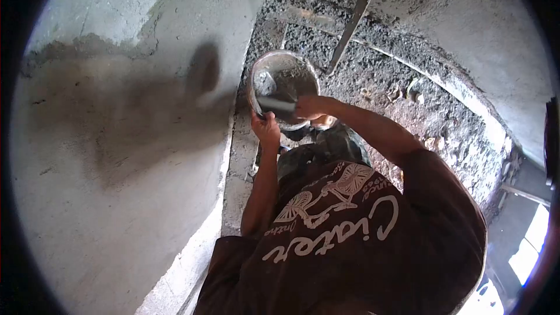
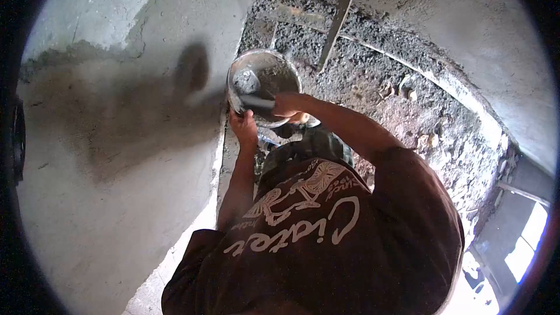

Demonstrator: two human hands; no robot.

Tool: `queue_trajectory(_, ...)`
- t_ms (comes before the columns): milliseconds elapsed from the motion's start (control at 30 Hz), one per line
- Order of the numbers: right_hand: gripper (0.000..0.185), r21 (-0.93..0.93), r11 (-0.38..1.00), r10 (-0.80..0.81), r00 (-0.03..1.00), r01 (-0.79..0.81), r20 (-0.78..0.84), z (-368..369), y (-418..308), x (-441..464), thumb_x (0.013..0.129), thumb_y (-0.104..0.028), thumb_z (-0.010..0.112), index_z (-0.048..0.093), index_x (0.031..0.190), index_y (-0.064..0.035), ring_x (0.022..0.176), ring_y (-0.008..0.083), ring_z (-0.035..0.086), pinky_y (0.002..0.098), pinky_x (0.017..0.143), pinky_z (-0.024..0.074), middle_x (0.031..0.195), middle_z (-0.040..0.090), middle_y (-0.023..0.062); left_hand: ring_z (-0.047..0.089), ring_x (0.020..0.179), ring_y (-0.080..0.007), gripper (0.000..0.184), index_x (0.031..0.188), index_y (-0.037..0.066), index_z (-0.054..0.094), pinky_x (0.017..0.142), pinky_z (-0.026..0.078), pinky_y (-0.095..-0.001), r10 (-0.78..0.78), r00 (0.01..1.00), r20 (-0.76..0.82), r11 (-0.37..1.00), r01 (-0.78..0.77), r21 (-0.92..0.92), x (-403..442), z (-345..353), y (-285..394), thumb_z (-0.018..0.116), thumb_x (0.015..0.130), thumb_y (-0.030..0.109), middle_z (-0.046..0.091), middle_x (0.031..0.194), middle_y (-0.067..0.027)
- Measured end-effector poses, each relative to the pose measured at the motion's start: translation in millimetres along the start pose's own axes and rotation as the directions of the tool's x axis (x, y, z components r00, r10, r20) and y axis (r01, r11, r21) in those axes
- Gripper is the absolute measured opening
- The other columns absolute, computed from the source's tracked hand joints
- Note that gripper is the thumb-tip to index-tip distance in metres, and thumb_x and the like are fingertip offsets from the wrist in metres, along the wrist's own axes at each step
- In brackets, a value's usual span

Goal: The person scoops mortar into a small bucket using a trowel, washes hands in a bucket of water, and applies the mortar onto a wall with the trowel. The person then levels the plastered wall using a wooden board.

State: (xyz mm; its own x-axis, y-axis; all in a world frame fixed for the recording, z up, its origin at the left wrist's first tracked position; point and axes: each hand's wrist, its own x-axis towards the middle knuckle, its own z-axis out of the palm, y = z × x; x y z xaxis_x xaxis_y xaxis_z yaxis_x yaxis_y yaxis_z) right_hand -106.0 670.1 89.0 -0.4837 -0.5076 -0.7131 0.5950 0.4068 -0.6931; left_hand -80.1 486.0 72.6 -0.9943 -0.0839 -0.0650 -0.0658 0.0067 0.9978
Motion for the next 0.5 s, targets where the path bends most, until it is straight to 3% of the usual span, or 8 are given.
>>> queue_trajectory(67, 0.044, -0.727, 0.686, -0.218, 0.953, -0.002, -0.208, -12, 5, -4, 0.078, -0.042, 0.062, 0.064, 0.080, 0.0013, 0.070, 0.0302, 0.065, 0.0403, 0.061, 0.0513, 0.071, 0.064, 0.0186, 0.051, 0.103, -0.0216, 0.051, 0.125, -0.003, 0.042, 0.089, 0.037, -0.0282, -0.115, 0.993, -0.015, 0.992, 0.115, 0.045, -2, -2, -1, 0.048, 0.074, -0.005, 0.053, 0.115, -0.0123)
queue_trajectory(133, 0.040, -0.792, 0.610, -0.334, 0.905, -0.004, -0.262, -34, -7, -18, 0.079, -0.040, 0.061, 0.065, 0.079, 0.0002, 0.071, 0.0309, 0.065, 0.0429, 0.063, 0.0513, 0.070, 0.064, 0.0176, 0.052, 0.100, -0.0219, 0.047, 0.122, -0.005, 0.043, 0.088, 0.038, -0.0299, -0.025, 0.999, -0.035, 0.999, 0.027, 0.031, 16, 12, 9, 0.049, 0.075, -0.003, 0.054, 0.112, -0.0138)
queue_trajectory(200, 0.031, -0.822, 0.529, -0.591, 0.605, -0.208, -0.533, -30, -4, -28, 0.078, -0.032, 0.059, 0.067, 0.076, -0.0017, 0.072, 0.0331, 0.064, 0.0448, 0.065, 0.0508, 0.070, 0.065, 0.0154, 0.054, 0.094, -0.0225, 0.042, 0.115, -0.007, 0.045, 0.085, 0.041, -0.0333, 0.052, 0.995, -0.083, 0.998, -0.049, 0.046, -3, 16, 17, 0.051, 0.075, 0.001, 0.056, 0.105, -0.0168)
queue_trajectory(233, 0.027, -0.624, 0.751, -0.323, 0.705, -0.215, -0.632, -32, -8, -28, 0.078, -0.027, 0.056, 0.067, 0.076, -0.0018, 0.071, 0.0323, 0.064, 0.0434, 0.065, 0.0506, 0.072, 0.065, 0.0154, 0.054, 0.095, -0.0237, 0.043, 0.116, -0.008, 0.044, 0.085, 0.041, -0.0335, 0.012, 0.999, -0.041, 0.999, -0.010, 0.047, 3, 16, 10, 0.052, 0.075, 0.003, 0.056, 0.106, -0.0178)
queue_trajectory(267, 0.027, -0.631, 0.744, -0.330, 0.700, -0.220, -0.633, -35, 3, -19, 0.078, -0.027, 0.056, 0.067, 0.076, -0.0018, 0.071, 0.0323, 0.064, 0.0434, 0.065, 0.0506, 0.072, 0.065, 0.0154, 0.054, 0.095, -0.0237, 0.043, 0.116, -0.008, 0.044, 0.085, 0.041, -0.0335, 0.019, 0.999, -0.044, 0.999, -0.018, 0.037, 1, 20, 10, 0.052, 0.075, 0.003, 0.056, 0.106, -0.0178)
queue_trajectory(333, 0.031, -0.974, 0.200, -0.319, 0.947, 0.108, 0.040, -40, 26, 19, 0.077, -0.029, 0.056, 0.065, 0.086, -0.0001, 0.071, 0.0322, 0.064, 0.0433, 0.064, 0.0508, 0.073, 0.063, 0.0192, 0.054, 0.095, -0.0239, 0.042, 0.116, -0.008, 0.044, 0.085, 0.042, -0.0339, 0.119, 0.992, -0.046, 0.978, -0.109, 0.175, 3, 24, 15, 0.051, 0.076, 0.002, 0.056, 0.106, -0.0181)
queue_trajectory(400, 0.038, -0.481, 0.862, -0.345, 0.881, 0.161, -0.324, -18, 7, -28, 0.080, -0.033, 0.054, 0.063, 0.082, 0.0039, 0.065, 0.0333, 0.064, 0.0423, 0.061, 0.0509, 0.069, 0.061, 0.0219, 0.055, 0.095, -0.0236, 0.042, 0.116, -0.008, 0.044, 0.085, 0.042, -0.0334, 0.120, 0.992, -0.050, 0.983, -0.111, 0.150, 11, 27, 30, 0.050, 0.076, 0.001, 0.056, 0.106, -0.0178)
queue_trajectory(500, 0.038, -0.110, 0.981, -0.183, 0.954, 0.161, -0.237, -10, -7, -50, 0.082, -0.031, 0.052, 0.062, 0.080, 0.0066, 0.060, 0.0313, 0.064, 0.0411, 0.055, 0.0510, 0.068, 0.062, 0.0214, 0.054, 0.087, -0.0210, 0.036, 0.107, -0.005, 0.050, 0.081, 0.041, -0.0306, 0.100, 0.989, -0.107, 0.995, -0.097, 0.026, -1, 28, 37, 0.050, 0.072, 0.002, 0.057, 0.098, -0.0133)
